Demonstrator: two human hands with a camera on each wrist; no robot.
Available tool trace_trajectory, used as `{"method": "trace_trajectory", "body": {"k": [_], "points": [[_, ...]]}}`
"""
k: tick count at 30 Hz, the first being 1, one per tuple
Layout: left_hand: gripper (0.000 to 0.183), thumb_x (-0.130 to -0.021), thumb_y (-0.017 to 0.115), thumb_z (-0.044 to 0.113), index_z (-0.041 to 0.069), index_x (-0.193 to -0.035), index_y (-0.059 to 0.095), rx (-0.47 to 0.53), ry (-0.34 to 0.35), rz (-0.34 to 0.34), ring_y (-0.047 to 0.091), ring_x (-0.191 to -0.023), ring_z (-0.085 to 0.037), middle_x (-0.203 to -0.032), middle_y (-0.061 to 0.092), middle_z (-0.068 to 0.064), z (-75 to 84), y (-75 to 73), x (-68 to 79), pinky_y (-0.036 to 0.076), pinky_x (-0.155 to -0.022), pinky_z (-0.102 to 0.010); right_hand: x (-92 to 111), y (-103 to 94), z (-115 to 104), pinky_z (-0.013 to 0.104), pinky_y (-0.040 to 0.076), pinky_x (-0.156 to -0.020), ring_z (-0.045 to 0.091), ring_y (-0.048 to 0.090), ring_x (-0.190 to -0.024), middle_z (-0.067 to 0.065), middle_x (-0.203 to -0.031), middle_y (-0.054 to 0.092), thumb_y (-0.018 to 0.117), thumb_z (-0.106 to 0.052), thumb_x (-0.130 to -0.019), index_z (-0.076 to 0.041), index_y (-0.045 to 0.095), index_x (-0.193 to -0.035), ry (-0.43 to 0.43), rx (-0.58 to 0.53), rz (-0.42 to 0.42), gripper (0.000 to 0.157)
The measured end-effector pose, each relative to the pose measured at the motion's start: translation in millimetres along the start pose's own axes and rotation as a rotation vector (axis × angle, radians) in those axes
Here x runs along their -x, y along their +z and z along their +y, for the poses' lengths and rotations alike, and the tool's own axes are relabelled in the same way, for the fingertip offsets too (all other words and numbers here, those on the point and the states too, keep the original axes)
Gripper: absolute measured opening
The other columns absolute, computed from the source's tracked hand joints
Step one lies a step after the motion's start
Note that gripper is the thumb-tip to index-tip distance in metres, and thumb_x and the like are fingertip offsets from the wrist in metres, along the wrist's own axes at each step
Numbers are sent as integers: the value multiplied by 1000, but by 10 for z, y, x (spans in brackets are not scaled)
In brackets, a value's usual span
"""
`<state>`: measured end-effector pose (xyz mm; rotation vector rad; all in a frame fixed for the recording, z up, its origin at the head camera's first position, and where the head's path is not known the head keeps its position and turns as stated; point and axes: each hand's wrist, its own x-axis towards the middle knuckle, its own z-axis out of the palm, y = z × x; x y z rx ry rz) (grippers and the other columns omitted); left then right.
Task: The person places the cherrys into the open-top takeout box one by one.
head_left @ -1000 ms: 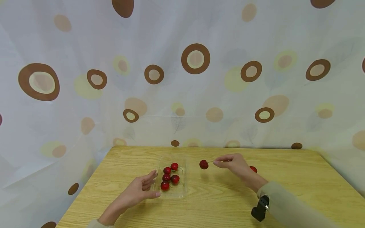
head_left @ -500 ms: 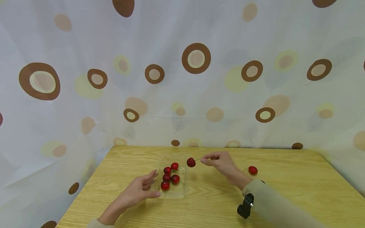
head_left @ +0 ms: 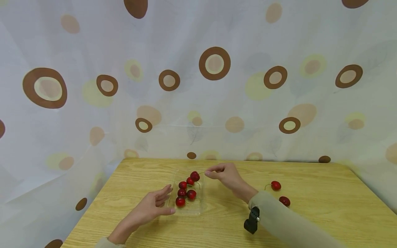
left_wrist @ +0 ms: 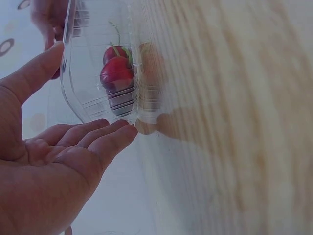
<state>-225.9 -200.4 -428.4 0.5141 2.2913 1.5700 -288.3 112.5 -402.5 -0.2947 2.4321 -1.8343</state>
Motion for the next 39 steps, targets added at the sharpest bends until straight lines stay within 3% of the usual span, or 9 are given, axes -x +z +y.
{"method": "trace_trajectory", "body": {"k": [6, 14, 32, 39], "points": [[90, -99, 78, 18, -8, -164, 20, -4, -4, 1, 30, -150, -51, -166, 27, -29, 18, 1, 5, 32, -120, -57, -51, 118, -27, 50, 50, -97, 27, 63, -110, 5, -118, 75, 80, -21, -96, -7, 84, -102, 3, 11, 5, 16], [90, -99, 77, 19, -7, -164, 21, -13, -14, -6, 31, -150, -51, -166, 28, -29, 23, -7, -1, 34, -119, -56, -114, 219, 22, 58, 45, -112, 39, 58, -131, 6, -118, 75, 81, -16, -95, -6, 85, -100, -21, -9, -6, 12], [90, -99, 77, 18, -9, -163, 21, -8, 3, -6, 30, -150, -51, -166, 27, -30, 12, -14, -3, 32, -120, -56, -178, 364, 74, 54, 52, -100, 28, 65, -113, 5, -117, 76, 82, -18, -94, -7, 85, -99, -38, 41, -26, 12], [90, -99, 77, 20, -8, -164, 21, -13, -13, -5, 31, -150, -51, -166, 27, -30, 22, -12, 5, 33, -120, -56, -192, 412, 86, 55, 51, -103, 29, 65, -115, 3, -112, 77, 83, -18, -94, -7, 85, -98, -28, 44, -23, 12]]}}
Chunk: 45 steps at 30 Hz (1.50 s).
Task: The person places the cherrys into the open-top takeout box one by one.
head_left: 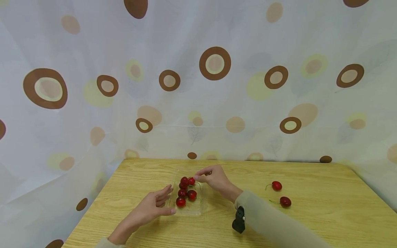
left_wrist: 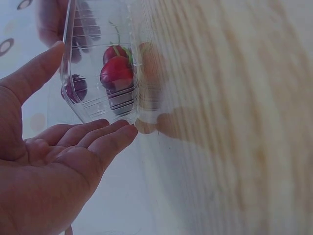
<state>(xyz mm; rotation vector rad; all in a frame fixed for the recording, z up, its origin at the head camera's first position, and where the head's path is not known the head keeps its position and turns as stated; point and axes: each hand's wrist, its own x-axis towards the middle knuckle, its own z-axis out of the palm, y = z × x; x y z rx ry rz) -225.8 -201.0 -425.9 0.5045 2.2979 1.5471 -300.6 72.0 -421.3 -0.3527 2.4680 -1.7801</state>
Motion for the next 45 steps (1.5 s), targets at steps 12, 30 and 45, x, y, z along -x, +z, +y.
{"method": "trace_trajectory", "body": {"k": [12, 30, 45], "points": [[90, -99, 78, 21, -6, -164, 22, -9, -19, 8, 32, -149, -51, -166, 29, -29, -1, 7, -1, 35, -119, -57, -3, 37, 28, 60, 44, -113, 42, 57, -133, 9, -117, 76, 83, -16, -94, -5, 85, -98, -28, -28, -27, 12], [89, -99, 78, 20, -8, -163, 23, -14, -8, 11, 33, -149, -51, -165, 29, -30, 3, 7, -3, 34, -119, -57, -22, 0, 71, 57, 45, -112, 40, 55, -136, 14, -127, 74, 81, -12, -94, 0, 82, -113, 11, 2, 13, 22], [90, -98, 78, 20, -8, -163, 23, -25, -12, 13, 33, -148, -51, -165, 29, -29, 0, 16, -12, 35, -118, -57, 199, -771, -41, 44, 53, -87, 28, 62, -103, 13, -123, 72, 76, -19, -100, -2, 82, -112, -69, 140, 45, 22]]}}
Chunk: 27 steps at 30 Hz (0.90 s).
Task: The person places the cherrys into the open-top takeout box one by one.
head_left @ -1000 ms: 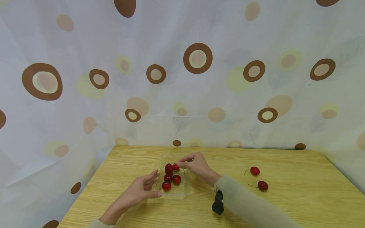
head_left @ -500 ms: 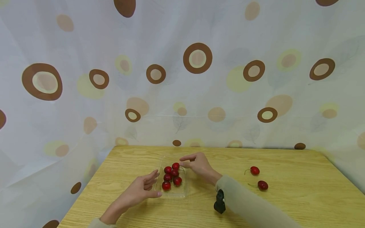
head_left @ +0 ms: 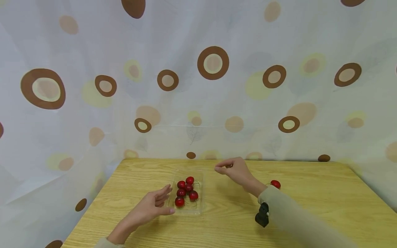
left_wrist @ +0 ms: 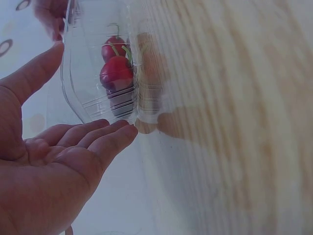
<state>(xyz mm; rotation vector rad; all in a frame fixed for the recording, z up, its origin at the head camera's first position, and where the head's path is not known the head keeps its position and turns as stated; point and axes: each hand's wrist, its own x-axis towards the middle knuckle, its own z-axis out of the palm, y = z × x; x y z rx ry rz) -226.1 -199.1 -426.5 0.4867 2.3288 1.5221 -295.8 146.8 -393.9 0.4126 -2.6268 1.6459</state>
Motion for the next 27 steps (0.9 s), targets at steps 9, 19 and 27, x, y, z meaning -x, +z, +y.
{"method": "trace_trajectory", "body": {"k": [9, 19, 27], "points": [[91, -98, 79, 20, -7, -164, 22, 16, -15, 1, 32, -149, -51, -166, 28, -28, 6, 11, 8, 34, -119, -58, 186, -555, 137, 61, 49, -105, 42, 59, -122, 16, -122, 69, 77, -21, -99, -4, 82, -112, -46, 158, 13, 22], [89, -99, 78, 20, -6, -164, 22, 13, -14, 1, 32, -149, -51, -166, 28, -28, 11, -6, 25, 33, -119, -58, 436, -945, 369, 39, 44, -72, 22, 52, -82, 5, -99, 68, 81, -24, -96, -9, 85, -103, -40, 350, 21, 17], [91, -98, 79, 20, -7, -164, 22, 1, -8, 6, 33, -149, -51, -166, 29, -29, 0, 9, 10, 33, -119, -57, 655, -1078, 588, 33, 31, -61, 16, 37, -67, 0, -76, 52, 85, -20, -91, -7, 85, -99, -63, 402, -26, 15]]}}
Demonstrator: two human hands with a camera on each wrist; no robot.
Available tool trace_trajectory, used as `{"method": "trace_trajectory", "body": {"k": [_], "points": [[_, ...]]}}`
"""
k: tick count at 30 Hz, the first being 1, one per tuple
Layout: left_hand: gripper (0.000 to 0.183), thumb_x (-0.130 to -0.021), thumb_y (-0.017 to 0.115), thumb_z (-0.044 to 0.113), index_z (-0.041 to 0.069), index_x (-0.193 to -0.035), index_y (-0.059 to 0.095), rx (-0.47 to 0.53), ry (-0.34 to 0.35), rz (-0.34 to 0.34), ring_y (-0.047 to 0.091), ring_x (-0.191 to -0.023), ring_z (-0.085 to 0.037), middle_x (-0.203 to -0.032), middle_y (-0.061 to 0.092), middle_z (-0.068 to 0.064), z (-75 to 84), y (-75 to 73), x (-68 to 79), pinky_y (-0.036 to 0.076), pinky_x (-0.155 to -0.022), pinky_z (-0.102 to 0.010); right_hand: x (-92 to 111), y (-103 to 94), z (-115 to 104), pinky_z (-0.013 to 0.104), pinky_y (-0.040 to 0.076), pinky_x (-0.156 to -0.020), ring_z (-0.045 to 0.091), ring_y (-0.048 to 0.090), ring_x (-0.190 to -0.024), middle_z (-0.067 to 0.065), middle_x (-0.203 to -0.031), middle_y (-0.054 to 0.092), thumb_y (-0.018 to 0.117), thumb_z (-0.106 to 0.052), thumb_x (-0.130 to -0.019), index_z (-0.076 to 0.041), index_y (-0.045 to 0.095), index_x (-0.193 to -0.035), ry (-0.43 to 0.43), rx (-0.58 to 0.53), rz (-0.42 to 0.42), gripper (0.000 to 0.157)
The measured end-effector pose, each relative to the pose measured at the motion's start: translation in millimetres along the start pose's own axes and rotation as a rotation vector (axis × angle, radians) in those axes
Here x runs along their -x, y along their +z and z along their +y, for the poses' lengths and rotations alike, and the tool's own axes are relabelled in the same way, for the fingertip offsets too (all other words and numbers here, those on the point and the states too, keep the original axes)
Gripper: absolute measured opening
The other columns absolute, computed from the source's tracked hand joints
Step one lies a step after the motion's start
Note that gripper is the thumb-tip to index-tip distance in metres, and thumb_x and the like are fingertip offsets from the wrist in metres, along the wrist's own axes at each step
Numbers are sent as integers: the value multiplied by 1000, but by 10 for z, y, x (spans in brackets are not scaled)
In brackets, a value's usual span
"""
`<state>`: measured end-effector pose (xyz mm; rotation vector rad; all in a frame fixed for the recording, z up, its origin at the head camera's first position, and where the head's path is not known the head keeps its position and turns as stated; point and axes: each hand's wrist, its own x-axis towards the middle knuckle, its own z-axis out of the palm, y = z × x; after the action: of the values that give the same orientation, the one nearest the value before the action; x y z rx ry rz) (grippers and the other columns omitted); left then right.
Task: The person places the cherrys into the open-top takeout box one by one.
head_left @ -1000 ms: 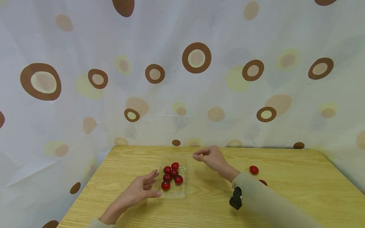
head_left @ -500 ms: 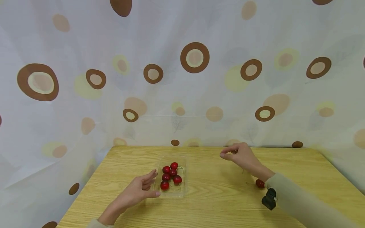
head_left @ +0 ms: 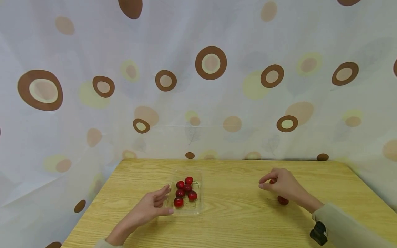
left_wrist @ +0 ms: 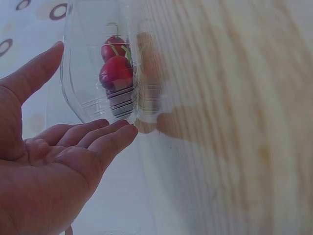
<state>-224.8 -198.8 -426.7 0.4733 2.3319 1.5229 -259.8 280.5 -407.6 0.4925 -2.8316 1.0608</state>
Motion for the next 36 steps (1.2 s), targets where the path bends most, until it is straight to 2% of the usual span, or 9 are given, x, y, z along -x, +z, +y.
{"method": "trace_trajectory", "body": {"k": [4, 7, 11, 14, 17, 20, 24, 30, 36], "points": [[91, -98, 79, 20, -7, -164, 22, 4, 1, 1, 33, -149, -51, -166, 29, -29, -1, 4, 1, 33, -119, -57, 81, 11, 108, 30, 34, -58, 14, 41, -64, 0, -75, 52, 86, -21, -90, -6, 85, -99, -8, 21, -26, 17], [91, -98, 79, 20, -7, -164, 23, 3, 0, 5, 33, -149, -51, -166, 29, -28, 0, 5, 3, 33, -119, -57, 129, 27, 168, 29, 40, -57, 15, 48, -60, 0, -80, 55, 87, -22, -89, -7, 85, -101, 46, 14, -41, 19], [91, -97, 79, 20, -7, -164, 23, 4, -2, 9, 33, -149, -51, -166, 29, -28, 0, 5, 2, 32, -119, -57, 180, 49, 215, 31, 42, -62, 15, 51, -63, -2, -85, 56, 89, -27, -86, -14, 86, -98, 67, 102, -26, 18], [91, -98, 79, 19, -6, -164, 23, 11, -5, 7, 32, -149, -51, -166, 29, -28, -3, 4, -4, 33, -119, -57, 206, 59, 246, 37, 38, -68, 11, 49, -69, -5, -85, 56, 91, -31, -83, -19, 86, -95, 12, 212, -5, 17], [90, -98, 79, 19, -6, -164, 23, 23, -9, 1, 32, -149, -51, -166, 28, -28, -7, 2, -9, 33, -119, -57, 229, 72, 263, 41, 32, -72, 7, 50, -70, -9, -84, 56, 93, -31, -80, -23, 86, -92, -20, 259, -4, 16], [90, -99, 78, 19, -5, -165, 23, 32, -11, -4, 32, -149, -51, -166, 28, -27, -8, 0, -11, 33, -119, -58, 245, 79, 280, 41, 29, -70, 4, 49, -70, -12, -82, 54, 94, -30, -79, -26, 86, -89, -62, 295, -10, 14], [90, -99, 78, 20, -4, -165, 22, 32, -8, -5, 31, -150, -50, -167, 28, -27, -6, -3, -9, 33, -119, -58, 249, 87, 296, 39, 29, -66, 4, 46, -68, -13, -79, 51, 95, -29, -78, -30, 84, -84, -115, 353, -3, 12], [91, -99, 78, 19, -6, -164, 21, 32, 1, -6, 31, -150, -50, -166, 28, -28, -9, -7, -12, 32, -120, -57, 238, 112, 306, 40, 34, -65, 5, 46, -69, -13, -78, 51, 95, -27, -77, -34, 81, -78, -130, 391, -4, 16], [90, -99, 78, 20, -6, -165, 22, 44, 1, -13, 31, -150, -50, -167, 27, -28, -22, -11, -11, 33, -120, -58, 229, 136, 289, 39, 29, -66, 7, 42, -69, -12, -77, 49, 95, -22, -78, -33, 81, -75, -117, 382, -16, 18]]}}
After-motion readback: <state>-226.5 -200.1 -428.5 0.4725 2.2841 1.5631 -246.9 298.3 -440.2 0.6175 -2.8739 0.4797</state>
